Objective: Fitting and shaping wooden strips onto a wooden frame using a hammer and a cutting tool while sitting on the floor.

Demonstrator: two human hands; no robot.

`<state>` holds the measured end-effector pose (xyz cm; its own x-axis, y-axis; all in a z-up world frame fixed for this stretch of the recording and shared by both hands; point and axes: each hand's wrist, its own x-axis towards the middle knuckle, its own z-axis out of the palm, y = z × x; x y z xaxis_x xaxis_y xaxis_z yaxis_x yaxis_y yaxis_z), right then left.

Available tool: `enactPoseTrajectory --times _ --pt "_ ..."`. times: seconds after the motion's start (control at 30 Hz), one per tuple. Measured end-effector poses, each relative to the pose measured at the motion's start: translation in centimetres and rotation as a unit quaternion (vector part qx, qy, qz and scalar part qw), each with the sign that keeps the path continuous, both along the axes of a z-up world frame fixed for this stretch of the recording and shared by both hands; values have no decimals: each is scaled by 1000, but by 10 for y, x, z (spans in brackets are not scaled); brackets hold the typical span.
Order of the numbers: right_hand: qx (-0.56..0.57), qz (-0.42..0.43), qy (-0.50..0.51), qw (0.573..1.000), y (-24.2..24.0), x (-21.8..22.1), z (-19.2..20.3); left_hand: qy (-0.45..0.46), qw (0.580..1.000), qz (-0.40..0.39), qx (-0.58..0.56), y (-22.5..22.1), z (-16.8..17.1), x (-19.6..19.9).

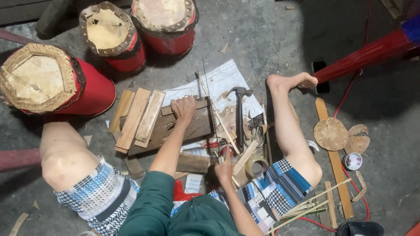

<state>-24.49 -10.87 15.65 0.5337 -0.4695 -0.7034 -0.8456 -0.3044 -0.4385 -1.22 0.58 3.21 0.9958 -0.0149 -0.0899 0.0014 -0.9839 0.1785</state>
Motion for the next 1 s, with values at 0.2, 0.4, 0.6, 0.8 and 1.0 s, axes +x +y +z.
enactPoseTrajectory --times 0.2,0.4,0.6,0.8,1.0 --pt "-3 -9 -5 1000 -1 -8 -30 -53 998 27 -38 -4 -22 0" --pt "5 -7 -14 1000 -2 -4 -22 -17 999 36 -3 -9 -43 12" --pt "-14 4 -11 1000 -8 -12 -23 -29 998 51 -33 -12 -46 4" --pt "-20 4 1 1000 -6 -4 10 -47 994 79 -53 -12 -38 10" --pt "-6 -13 -23 1000 -3 -8 -1 -116 993 2 -11 -7 -48 10"
